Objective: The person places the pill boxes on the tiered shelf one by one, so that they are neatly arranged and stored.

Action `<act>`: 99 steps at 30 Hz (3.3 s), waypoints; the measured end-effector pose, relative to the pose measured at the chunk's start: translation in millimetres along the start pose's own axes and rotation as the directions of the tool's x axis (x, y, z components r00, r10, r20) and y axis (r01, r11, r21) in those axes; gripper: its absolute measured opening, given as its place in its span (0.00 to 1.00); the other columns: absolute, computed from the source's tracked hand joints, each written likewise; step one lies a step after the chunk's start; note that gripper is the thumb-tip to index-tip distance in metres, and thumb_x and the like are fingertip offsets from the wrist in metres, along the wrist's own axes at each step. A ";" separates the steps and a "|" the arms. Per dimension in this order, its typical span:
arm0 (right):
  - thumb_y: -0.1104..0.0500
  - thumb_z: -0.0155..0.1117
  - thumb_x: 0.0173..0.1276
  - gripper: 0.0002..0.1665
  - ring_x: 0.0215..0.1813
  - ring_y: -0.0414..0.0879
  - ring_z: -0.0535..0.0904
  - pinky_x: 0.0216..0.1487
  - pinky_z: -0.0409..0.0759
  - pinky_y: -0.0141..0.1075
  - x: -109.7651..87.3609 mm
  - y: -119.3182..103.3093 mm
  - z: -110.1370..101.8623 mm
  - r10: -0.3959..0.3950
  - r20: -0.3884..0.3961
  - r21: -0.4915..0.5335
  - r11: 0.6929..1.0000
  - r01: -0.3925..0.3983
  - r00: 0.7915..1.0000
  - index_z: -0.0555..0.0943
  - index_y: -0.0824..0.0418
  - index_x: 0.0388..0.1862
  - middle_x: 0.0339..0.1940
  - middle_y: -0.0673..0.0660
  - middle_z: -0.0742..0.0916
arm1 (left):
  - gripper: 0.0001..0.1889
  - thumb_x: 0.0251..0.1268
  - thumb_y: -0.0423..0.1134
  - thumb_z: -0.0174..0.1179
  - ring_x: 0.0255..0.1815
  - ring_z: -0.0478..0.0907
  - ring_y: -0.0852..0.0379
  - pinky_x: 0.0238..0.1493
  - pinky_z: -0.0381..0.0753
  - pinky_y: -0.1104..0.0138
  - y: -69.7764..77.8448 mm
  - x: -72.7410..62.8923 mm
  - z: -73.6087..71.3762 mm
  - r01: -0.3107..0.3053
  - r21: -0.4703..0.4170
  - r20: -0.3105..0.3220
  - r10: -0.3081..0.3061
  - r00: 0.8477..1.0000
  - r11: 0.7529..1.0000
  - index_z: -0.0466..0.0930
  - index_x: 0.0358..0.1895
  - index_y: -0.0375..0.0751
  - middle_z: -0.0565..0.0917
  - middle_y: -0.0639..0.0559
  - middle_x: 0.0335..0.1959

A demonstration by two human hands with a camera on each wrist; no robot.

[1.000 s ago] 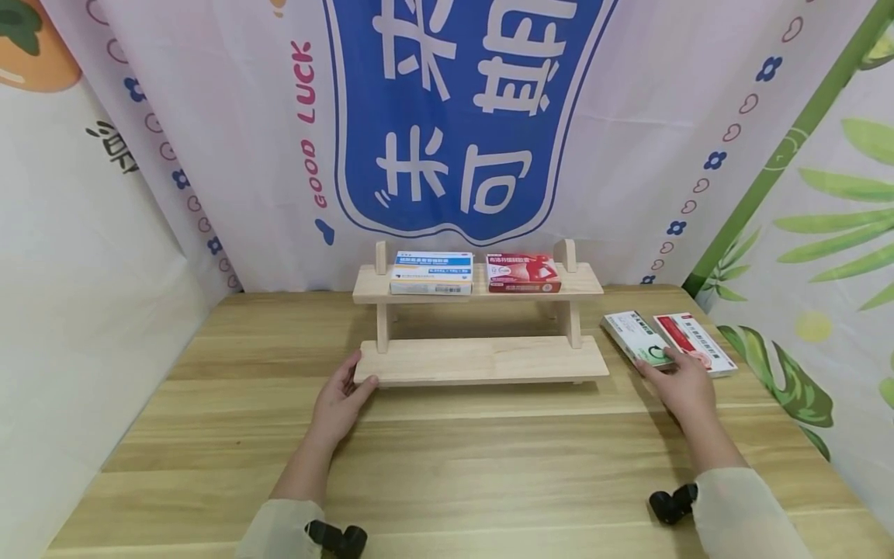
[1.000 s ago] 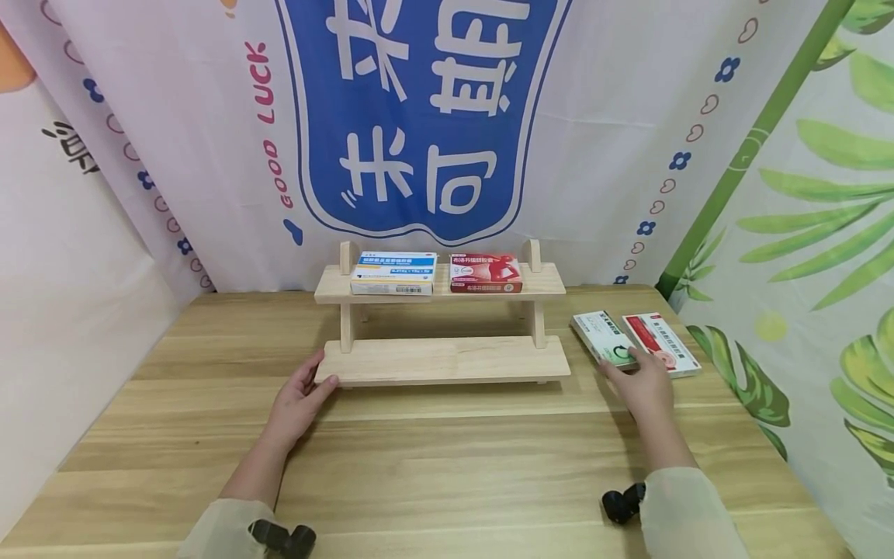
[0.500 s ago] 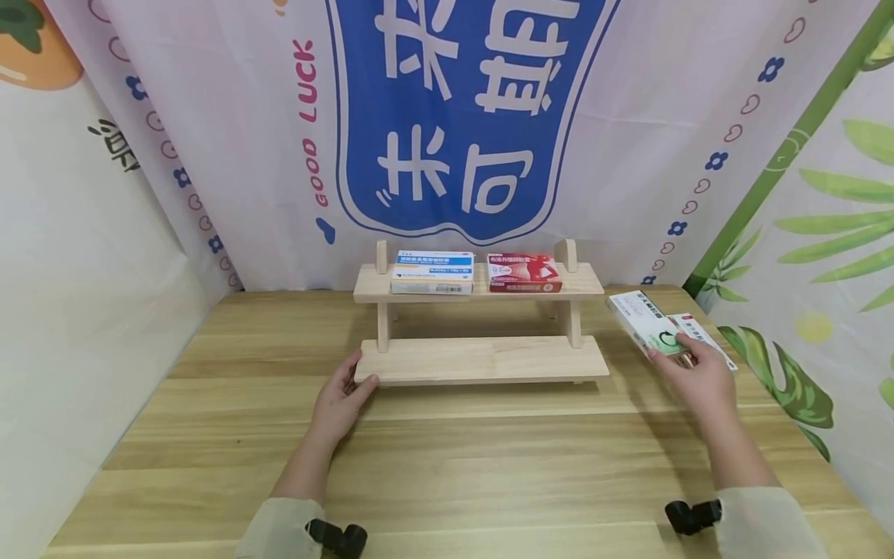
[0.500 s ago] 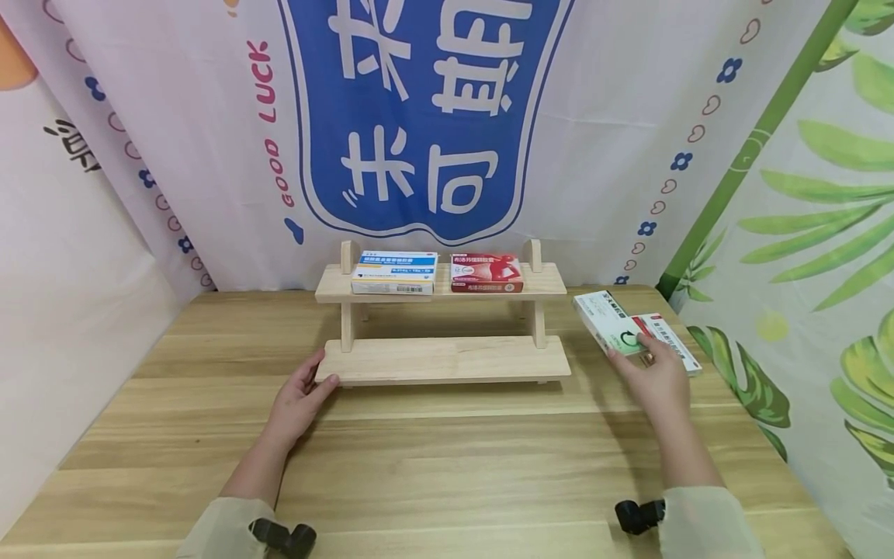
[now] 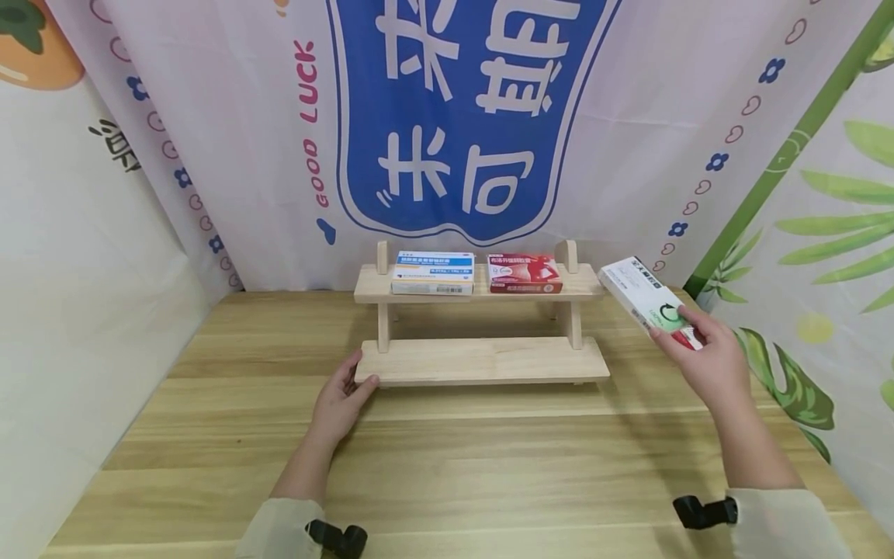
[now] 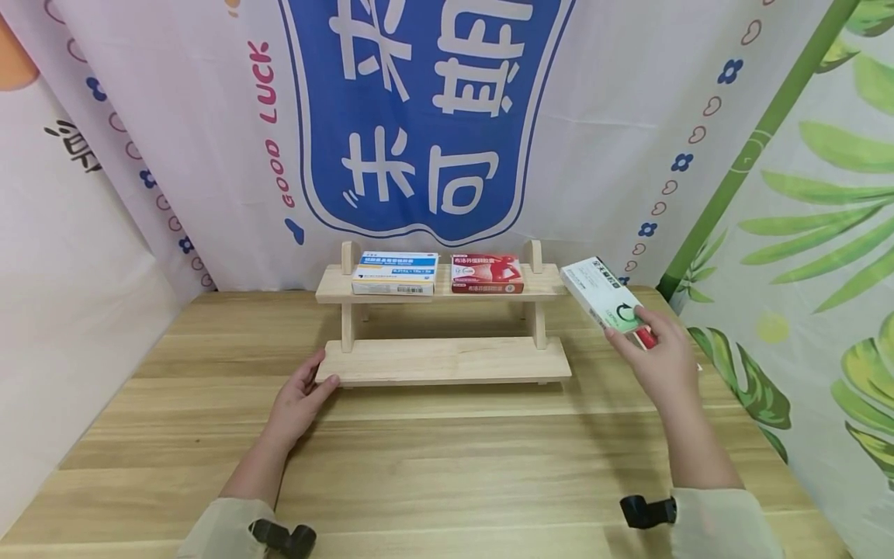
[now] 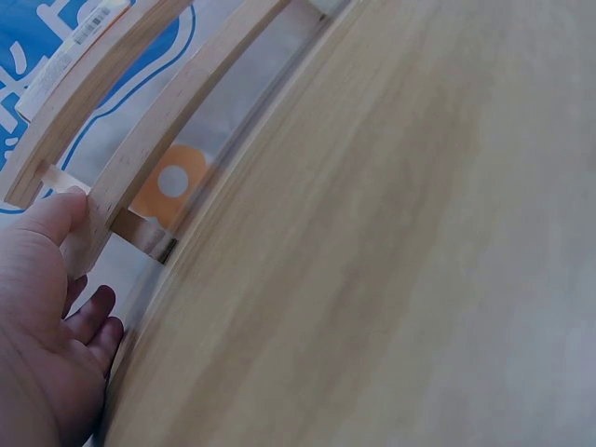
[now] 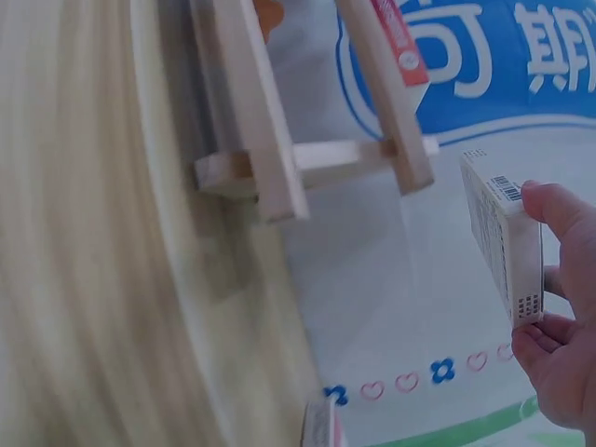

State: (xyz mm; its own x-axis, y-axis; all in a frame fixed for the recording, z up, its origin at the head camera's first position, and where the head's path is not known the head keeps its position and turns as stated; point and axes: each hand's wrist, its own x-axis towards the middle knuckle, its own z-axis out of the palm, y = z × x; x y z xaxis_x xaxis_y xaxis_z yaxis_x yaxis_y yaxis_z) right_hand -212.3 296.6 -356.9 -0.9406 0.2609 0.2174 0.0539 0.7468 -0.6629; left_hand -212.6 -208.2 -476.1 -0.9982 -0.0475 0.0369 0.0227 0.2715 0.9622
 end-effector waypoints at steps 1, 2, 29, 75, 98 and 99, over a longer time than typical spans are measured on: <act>0.36 0.61 0.66 0.46 0.68 0.70 0.65 0.59 0.68 0.61 -0.9 -4.9 -0.7 -0.008 0.004 -0.004 1.000 0.008 1.000 0.65 0.60 0.74 0.73 0.73 0.67 | 0.36 0.70 0.43 0.60 0.80 0.50 0.45 0.80 0.54 0.52 -0.1 0.0 -0.1 -0.001 0.002 -0.001 0.001 1.000 1.000 0.54 0.76 0.37 0.54 0.42 0.79; 0.36 0.62 0.66 0.46 0.69 0.70 0.64 0.59 0.68 0.61 -1.5 -9.7 -1.3 -0.018 0.010 -0.006 1.000 0.018 1.000 0.65 0.60 0.75 0.73 0.72 0.67 | 0.36 0.70 0.43 0.60 0.80 0.50 0.45 0.80 0.54 0.52 -0.3 0.0 -0.1 -0.003 0.001 -0.001 0.003 1.000 1.000 0.54 0.76 0.37 0.54 0.42 0.79; 0.42 0.71 0.61 0.41 0.73 0.63 0.64 0.67 0.69 0.66 -24.5 -103.5 51.6 -0.307 0.252 0.169 0.948 0.271 0.918 0.72 0.56 0.70 0.75 0.60 0.69 | 0.35 0.71 0.42 0.59 0.80 0.51 0.45 0.80 0.53 0.52 4.3 -2.5 0.3 -0.009 -0.011 0.006 0.009 1.000 1.000 0.54 0.76 0.37 0.54 0.41 0.79; 0.46 0.76 0.55 0.39 0.73 0.59 0.67 0.75 0.64 0.55 -40.7 -116.5 176.3 -0.357 0.534 0.214 0.934 0.286 0.767 0.77 0.54 0.65 0.71 0.58 0.75 | 0.35 0.71 0.38 0.58 0.80 0.51 0.46 0.80 0.54 0.54 5.7 -1.5 2.3 0.027 -0.020 -0.024 -0.027 0.999 0.999 0.55 0.76 0.36 0.55 0.41 0.79; 0.47 0.69 0.65 0.32 0.72 0.54 0.71 0.73 0.70 0.48 -34.7 -110.6 175.6 -0.337 0.510 0.190 0.941 0.279 0.791 0.76 0.53 0.67 0.70 0.56 0.77 | 0.35 0.71 0.39 0.59 0.80 0.51 0.45 0.80 0.53 0.54 5.4 -0.9 1.3 0.032 -0.012 -0.016 -0.033 0.999 0.999 0.55 0.76 0.37 0.55 0.41 0.79; 0.48 0.69 0.65 0.32 0.72 0.54 0.71 0.73 0.70 0.48 -34.8 -110.7 176.0 -0.336 0.508 0.193 0.942 0.275 0.793 0.76 0.53 0.66 0.70 0.56 0.77 | 0.35 0.71 0.39 0.59 0.80 0.51 0.45 0.80 0.53 0.54 5.3 -1.2 1.2 0.033 -0.013 -0.015 -0.033 0.999 0.999 0.55 0.76 0.37 0.54 0.41 0.79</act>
State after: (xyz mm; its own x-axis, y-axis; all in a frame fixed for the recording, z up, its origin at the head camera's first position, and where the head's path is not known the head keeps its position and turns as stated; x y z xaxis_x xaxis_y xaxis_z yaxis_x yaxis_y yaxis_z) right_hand -244.5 97.2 -417.2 -0.9346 -0.3544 0.0311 -0.2724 0.6568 -0.7032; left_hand -211.4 -205.6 -471.3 -0.9974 -0.0710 0.0091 -0.0095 0.2577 0.9662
